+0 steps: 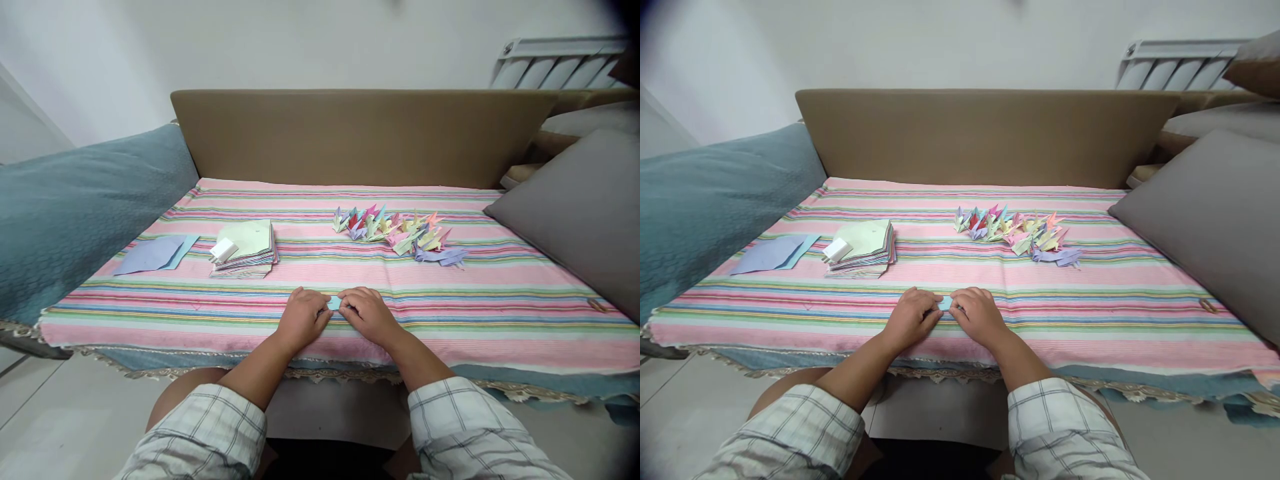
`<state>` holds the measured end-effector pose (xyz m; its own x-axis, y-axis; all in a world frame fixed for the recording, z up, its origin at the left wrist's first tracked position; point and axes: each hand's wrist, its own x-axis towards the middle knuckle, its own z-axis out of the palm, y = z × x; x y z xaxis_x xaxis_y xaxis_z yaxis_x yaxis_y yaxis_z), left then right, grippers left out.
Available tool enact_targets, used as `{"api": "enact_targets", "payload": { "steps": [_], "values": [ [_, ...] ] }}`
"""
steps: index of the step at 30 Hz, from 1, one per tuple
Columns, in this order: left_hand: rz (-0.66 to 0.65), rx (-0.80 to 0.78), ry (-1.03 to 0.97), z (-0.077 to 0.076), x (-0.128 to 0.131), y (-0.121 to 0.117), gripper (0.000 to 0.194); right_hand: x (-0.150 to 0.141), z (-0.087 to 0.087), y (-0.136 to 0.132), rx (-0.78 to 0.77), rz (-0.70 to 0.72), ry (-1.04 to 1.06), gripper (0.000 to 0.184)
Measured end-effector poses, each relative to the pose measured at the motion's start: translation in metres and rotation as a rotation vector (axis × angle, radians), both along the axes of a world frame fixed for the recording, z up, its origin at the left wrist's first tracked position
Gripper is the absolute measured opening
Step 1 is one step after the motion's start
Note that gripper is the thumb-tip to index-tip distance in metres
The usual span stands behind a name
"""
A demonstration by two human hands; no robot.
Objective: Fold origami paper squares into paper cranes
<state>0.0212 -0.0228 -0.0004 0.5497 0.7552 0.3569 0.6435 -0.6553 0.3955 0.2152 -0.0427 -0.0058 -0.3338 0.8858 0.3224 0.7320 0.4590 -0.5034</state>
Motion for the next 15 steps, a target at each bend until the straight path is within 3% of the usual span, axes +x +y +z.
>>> {"api": "enact_targets", "payload": {
  "steps": [6, 15],
  "values": [
    [0.007, -0.017, -0.053, -0.002, 0.001, 0.003, 0.012, -0.002, 0.002, 0.002, -0.045, -0.041, 0.024, 0.012],
    [0.128, -0.114, -0.032, 0.004, 0.008, 0.004, 0.016, -0.013, 0.003, 0.003, -0.058, -0.167, 0.026, 0.013]
  ]
}}
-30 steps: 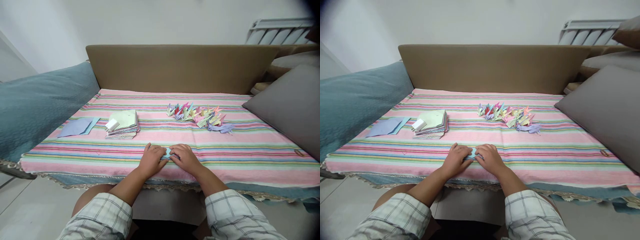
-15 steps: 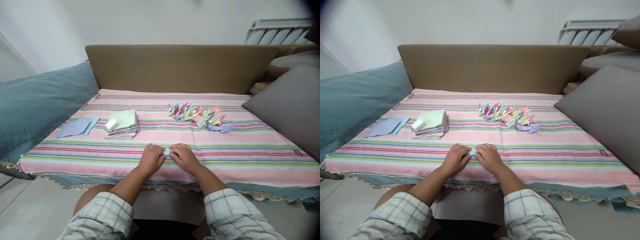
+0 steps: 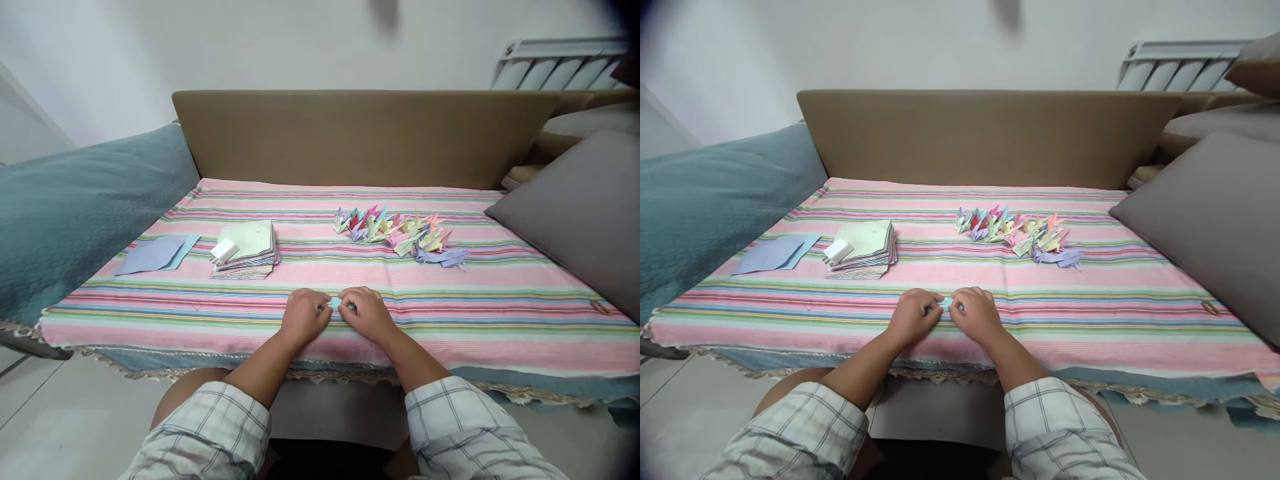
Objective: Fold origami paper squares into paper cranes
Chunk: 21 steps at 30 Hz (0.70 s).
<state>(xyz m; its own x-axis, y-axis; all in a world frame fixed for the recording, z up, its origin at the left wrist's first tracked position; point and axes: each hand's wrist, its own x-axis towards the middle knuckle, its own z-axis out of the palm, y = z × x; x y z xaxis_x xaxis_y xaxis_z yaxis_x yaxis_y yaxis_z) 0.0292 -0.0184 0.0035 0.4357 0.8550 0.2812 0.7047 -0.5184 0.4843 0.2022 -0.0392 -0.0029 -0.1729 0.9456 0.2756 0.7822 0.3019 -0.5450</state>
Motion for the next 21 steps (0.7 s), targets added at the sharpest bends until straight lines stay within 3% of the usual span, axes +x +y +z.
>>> {"api": "enact_targets", "payload": {
  "steps": [21],
  "values": [
    [0.039, -0.016, 0.033, 0.0055, 0.0049, 0.0038, 0.015, -0.0051, -0.0043, 0.0025, 0.037, -0.034, -0.081, 0.010]
  ]
}}
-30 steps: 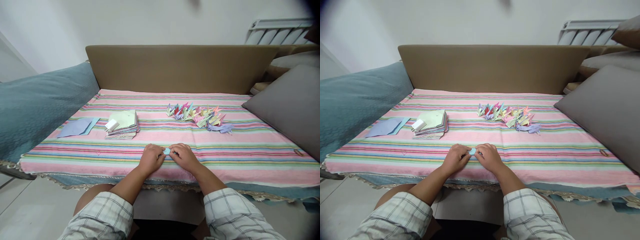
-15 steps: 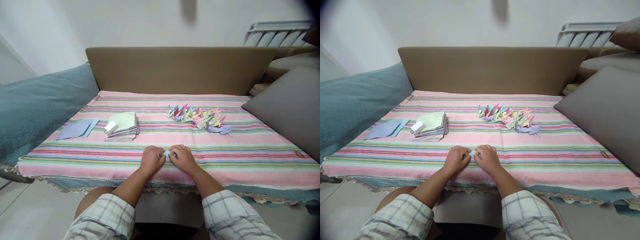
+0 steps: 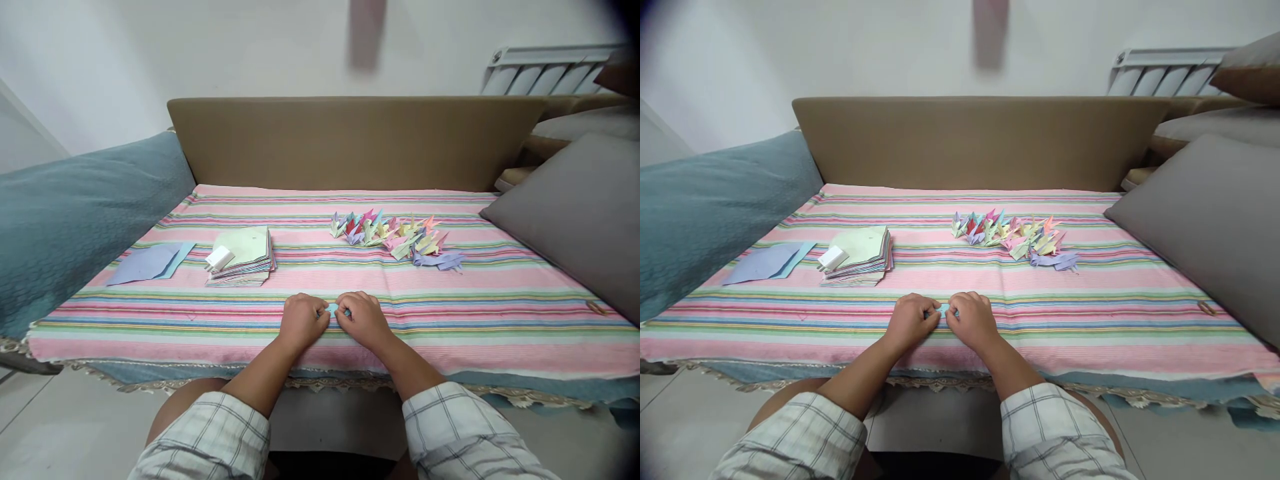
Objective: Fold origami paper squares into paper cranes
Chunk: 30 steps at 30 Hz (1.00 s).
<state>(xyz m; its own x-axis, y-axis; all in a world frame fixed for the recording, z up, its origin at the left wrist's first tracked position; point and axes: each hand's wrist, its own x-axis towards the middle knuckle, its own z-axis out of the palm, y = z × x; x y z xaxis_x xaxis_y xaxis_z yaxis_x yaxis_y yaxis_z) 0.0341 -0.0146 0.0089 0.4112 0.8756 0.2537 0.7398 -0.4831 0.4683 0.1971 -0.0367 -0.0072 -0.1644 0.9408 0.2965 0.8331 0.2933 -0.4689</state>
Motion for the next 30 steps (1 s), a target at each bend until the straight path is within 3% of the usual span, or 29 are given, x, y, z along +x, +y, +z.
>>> {"api": "enact_targets", "payload": {
  "steps": [10, 15, 18, 23, 30],
  "values": [
    [0.028, -0.048, 0.016, 0.000, -0.003, 0.001, 0.009, -0.001, 0.001, 0.000, -0.012, -0.009, 0.036, 0.008],
    [-0.075, -0.085, -0.008, -0.003, -0.011, 0.005, 0.030, 0.002, -0.002, 0.002, -0.018, 0.006, 0.060, 0.003],
    [-0.160, -0.017, 0.021, -0.007, -0.013, 0.006, 0.037, 0.005, -0.001, 0.001, -0.021, 0.023, 0.063, 0.004],
    [-0.199, 0.127, 0.098, -0.013, -0.013, 0.000, 0.039, 0.009, -0.004, 0.001, -0.031, 0.057, 0.064, 0.013],
    [-0.207, 0.164, 0.101, -0.015, -0.014, -0.002, 0.038, 0.017, -0.007, 0.002, -0.013, 0.106, 0.140, 0.036]
  ]
}}
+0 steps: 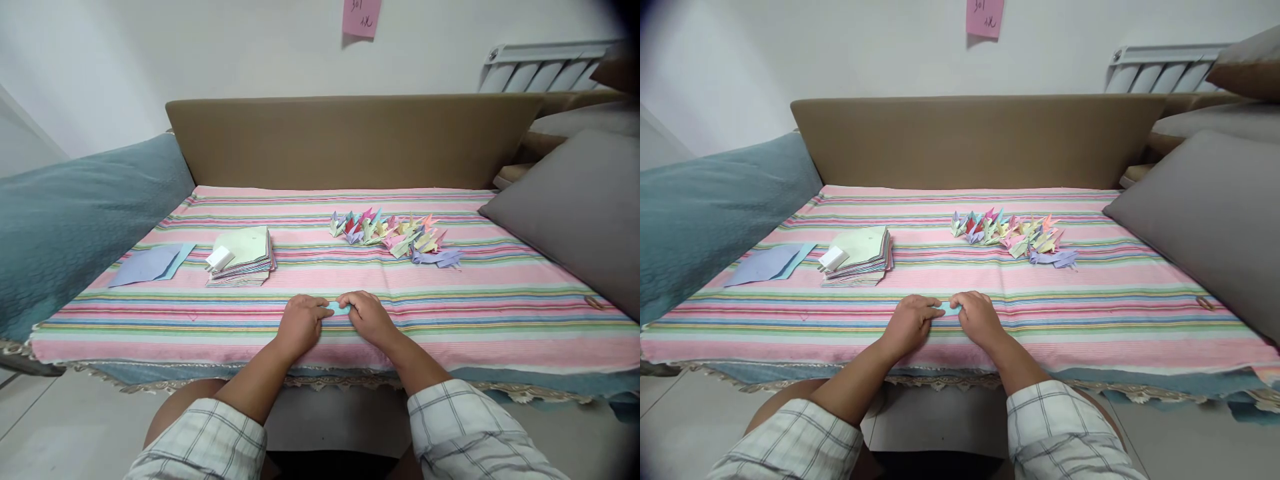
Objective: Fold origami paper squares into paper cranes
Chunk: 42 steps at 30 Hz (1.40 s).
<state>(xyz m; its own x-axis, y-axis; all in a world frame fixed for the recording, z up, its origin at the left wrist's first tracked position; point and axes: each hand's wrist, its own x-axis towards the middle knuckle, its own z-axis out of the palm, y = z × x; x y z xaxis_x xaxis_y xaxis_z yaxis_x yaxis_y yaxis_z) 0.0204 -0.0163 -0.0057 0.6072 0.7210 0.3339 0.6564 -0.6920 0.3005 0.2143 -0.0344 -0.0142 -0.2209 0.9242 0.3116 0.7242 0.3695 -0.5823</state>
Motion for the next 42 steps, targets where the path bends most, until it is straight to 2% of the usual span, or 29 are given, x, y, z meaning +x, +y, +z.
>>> {"api": "enact_targets", "payload": {
  "steps": [3, 8, 17, 23, 25, 28, 30, 35, 42],
  "values": [
    [-0.001, 0.001, 0.003, 0.000, 0.000, 0.000, 0.038, 0.002, 0.003, -0.005, 0.037, 0.051, -0.007, 0.036],
    [-0.005, 0.021, 0.012, 0.000, 0.000, 0.000, 0.037, 0.006, 0.002, -0.017, 0.182, 0.155, -0.201, 0.029],
    [-0.014, 0.027, 0.010, -0.002, -0.001, -0.001, 0.033, 0.024, 0.000, -0.019, 0.302, 0.085, -0.291, 0.024],
    [-0.010, 0.035, 0.022, -0.004, -0.001, -0.001, 0.033, 0.021, 0.006, -0.023, 0.338, -0.022, -0.231, 0.023],
    [-0.012, 0.039, 0.023, -0.003, -0.001, -0.001, 0.034, 0.014, 0.005, -0.026, 0.338, 0.035, -0.267, 0.029],
    [-0.028, 0.040, 0.029, -0.002, -0.002, -0.002, 0.038, 0.003, -0.001, -0.031, 0.312, 0.163, -0.385, 0.050],
    [-0.041, 0.040, 0.034, -0.001, -0.002, -0.002, 0.040, -0.001, -0.006, -0.033, 0.277, 0.189, -0.435, 0.060],
    [-0.023, 0.068, 0.036, -0.004, -0.003, -0.001, 0.035, 0.002, -0.013, -0.034, 0.155, 0.124, -0.511, 0.064],
    [-0.030, 0.106, 0.001, -0.007, -0.003, 0.000, 0.032, 0.016, -0.003, -0.038, 0.011, 0.043, -0.603, 0.066]
  ]
}}
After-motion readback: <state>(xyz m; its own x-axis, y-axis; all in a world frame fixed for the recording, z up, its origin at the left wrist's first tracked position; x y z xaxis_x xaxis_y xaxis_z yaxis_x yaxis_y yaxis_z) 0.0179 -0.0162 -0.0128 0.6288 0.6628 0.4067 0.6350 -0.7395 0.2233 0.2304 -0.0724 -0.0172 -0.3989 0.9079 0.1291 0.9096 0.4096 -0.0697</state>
